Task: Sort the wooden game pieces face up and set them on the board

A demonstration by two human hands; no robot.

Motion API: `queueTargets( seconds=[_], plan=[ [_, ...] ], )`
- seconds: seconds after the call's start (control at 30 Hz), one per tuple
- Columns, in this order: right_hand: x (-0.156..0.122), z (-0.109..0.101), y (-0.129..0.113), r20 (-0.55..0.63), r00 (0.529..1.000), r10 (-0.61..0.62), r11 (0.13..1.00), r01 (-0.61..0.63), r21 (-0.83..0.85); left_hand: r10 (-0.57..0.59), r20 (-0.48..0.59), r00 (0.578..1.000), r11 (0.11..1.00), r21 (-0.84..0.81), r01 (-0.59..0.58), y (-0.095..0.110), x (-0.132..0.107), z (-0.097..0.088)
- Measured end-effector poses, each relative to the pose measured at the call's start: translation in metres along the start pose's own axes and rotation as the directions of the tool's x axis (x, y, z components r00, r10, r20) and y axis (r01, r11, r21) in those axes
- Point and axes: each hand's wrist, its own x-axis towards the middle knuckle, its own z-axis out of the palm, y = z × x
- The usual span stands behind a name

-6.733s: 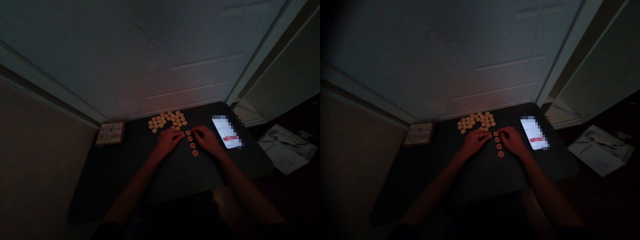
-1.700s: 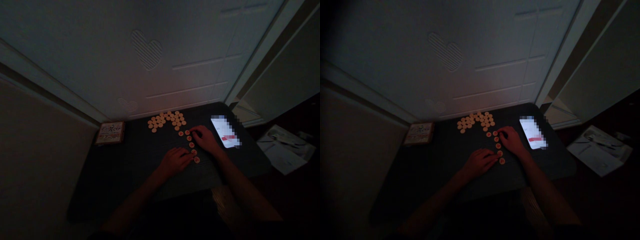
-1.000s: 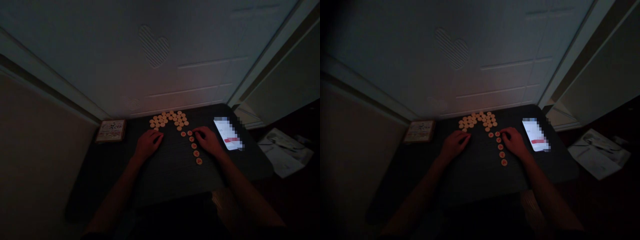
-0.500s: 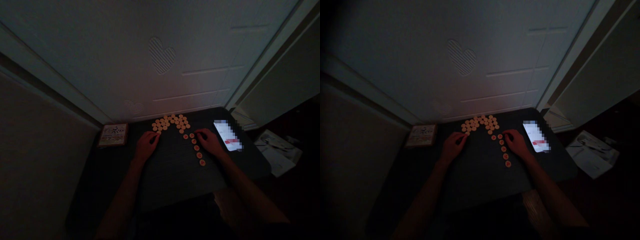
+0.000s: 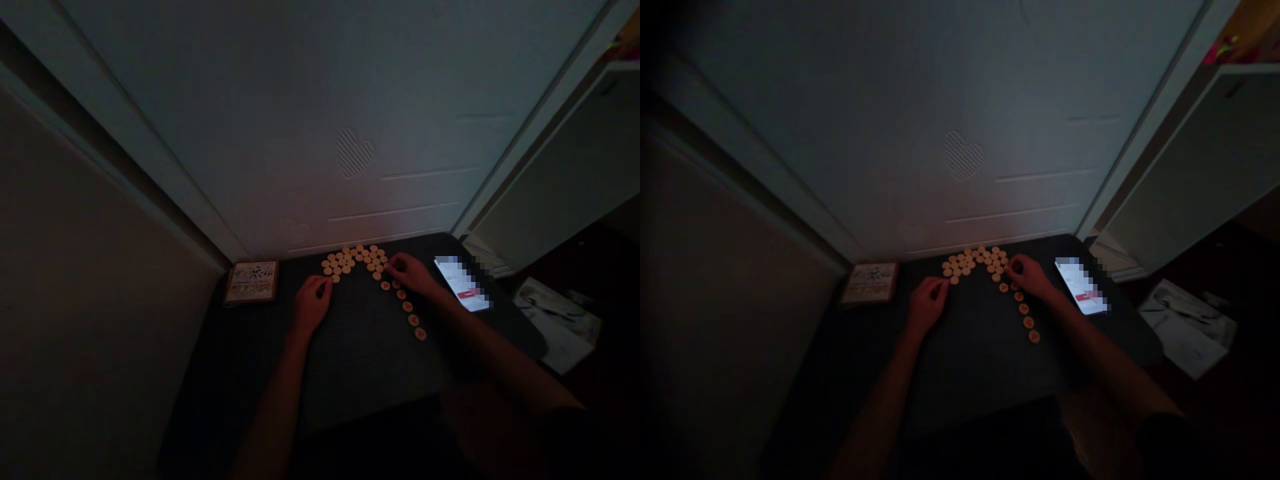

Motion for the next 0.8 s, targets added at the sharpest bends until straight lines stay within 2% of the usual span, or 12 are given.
queueTargets(
  seconds=[0.13, 0.3, 0.43, 0.5, 0.63, 0.7, 0.8],
  plan=[
    [0.004, 0.004, 0.004, 0.015, 1.000, -0.010, 1.000, 0.011, -0.013, -0.010, -0.030, 0.999, 1.000, -0.008, 0.010, -0.002, -0.001, 0.000],
    [0.005, 0.000, 0.008, 0.007, 0.999, -0.032, 0.999, 0.032, -0.040, -0.018, -0.014, 1.000, 1.000, 0.009, 0.018, -0.003, -0.002, 0.002],
    [0.009, 0.003, -0.004, -0.049, 0.994, -0.100, 0.991, 0.095, -0.091, 0.008, -0.036, 0.999, 0.999, 0.051, -0.006, -0.004, -0.001, 0.003],
    [0.013, 0.012, -0.017, -0.032, 0.983, -0.178, 0.979, 0.174, -0.106, 0.023, -0.050, 0.998, 0.997, 0.080, -0.019, -0.004, -0.001, 0.004],
    [0.022, 0.040, -0.045, 0.089, 0.934, -0.346, 0.929, 0.355, -0.108, 0.028, -0.065, 0.997, 0.989, 0.150, -0.018, -0.003, -0.001, 0.004],
    [0.031, 0.054, -0.055, 0.124, 0.917, -0.380, 0.911, 0.394, -0.124, 0.037, -0.053, 0.998, 0.982, 0.185, -0.027, -0.001, -0.002, 0.003],
    [0.046, 0.064, -0.060, 0.139, 0.916, -0.377, 0.903, 0.397, -0.164, 0.044, -0.010, 0.999, 0.972, 0.230, -0.041, 0.002, -0.005, 0.002]
  ],
)
